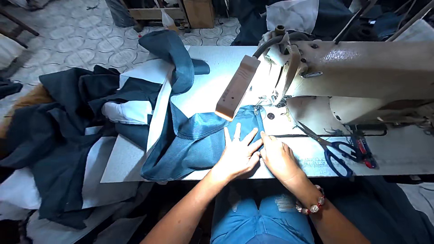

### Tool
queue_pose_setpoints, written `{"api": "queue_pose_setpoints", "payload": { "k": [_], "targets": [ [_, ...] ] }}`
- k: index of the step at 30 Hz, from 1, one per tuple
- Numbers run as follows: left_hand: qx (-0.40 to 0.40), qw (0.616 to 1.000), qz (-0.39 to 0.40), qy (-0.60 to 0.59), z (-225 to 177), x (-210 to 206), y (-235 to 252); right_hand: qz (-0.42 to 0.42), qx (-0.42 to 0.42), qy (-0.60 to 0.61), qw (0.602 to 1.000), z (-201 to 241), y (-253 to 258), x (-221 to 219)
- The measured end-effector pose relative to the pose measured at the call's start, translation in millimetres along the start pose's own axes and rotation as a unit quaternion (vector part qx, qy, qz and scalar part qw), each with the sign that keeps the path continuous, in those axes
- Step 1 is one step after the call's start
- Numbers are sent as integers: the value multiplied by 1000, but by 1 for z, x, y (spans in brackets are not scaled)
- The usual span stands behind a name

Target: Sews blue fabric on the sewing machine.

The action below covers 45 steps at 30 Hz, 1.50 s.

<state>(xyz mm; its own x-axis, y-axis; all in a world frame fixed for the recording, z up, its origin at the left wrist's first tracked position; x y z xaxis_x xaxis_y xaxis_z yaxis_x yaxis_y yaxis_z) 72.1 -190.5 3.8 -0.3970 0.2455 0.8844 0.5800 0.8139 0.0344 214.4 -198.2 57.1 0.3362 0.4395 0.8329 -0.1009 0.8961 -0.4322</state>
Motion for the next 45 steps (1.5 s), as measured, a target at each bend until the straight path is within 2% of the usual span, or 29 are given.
{"api": "queue_pose_setpoints", "payload": {
  "k": [4, 8, 14, 18, 26, 29, 38, 40, 43, 45],
  "targets": [
    [1, 1000, -3, -12, 8, 4, -6, -11, 21, 4, 1000, 2, 0, -1],
    [-2, 1000, -6, -15, 14, 5, -9, -66, 24, 8, 997, 5, -1, -11],
    [-1, 1000, 11, -22, 17, 9, -4, -63, 32, 49, 996, 3, 3, -10],
    [0, 1000, 16, -19, 21, 11, 1, -38, 23, 42, 998, 5, 8, -4],
    [5, 1000, 12, -7, 30, 14, 14, -43, 20, 42, 998, 6, 25, 3],
    [-1, 1000, -1, -7, 35, 15, 20, -72, 43, 46, 995, 4, 32, 3],
    [21, 998, 45, 27, 49, 19, 41, -150, 102, 103, 978, -12, 54, 0],
    [24, 999, 23, 14, 51, 18, 45, -207, 141, 112, 962, -24, 56, -5],
    [60, 997, 30, -50, 49, 25, 49, -269, 130, 121, 947, -39, 52, -10],
    [86, 992, 36, -87, 49, 31, 50, -310, 154, 115, 931, -44, 54, -17]
  ]
}}
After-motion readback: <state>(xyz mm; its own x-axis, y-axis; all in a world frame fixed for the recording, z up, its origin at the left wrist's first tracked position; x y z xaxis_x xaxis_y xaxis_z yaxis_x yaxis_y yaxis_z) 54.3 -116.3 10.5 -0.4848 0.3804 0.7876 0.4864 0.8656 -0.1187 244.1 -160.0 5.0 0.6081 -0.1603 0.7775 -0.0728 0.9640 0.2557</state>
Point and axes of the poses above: each hand's wrist, its own y-axis towards the middle knuckle, its own x-axis out of the back of the hand, z = x × y, the point moved 1 cm from there along y, towards the middle knuckle, and after that the axes turned 2 degrees about z, right-handed, at the moved point
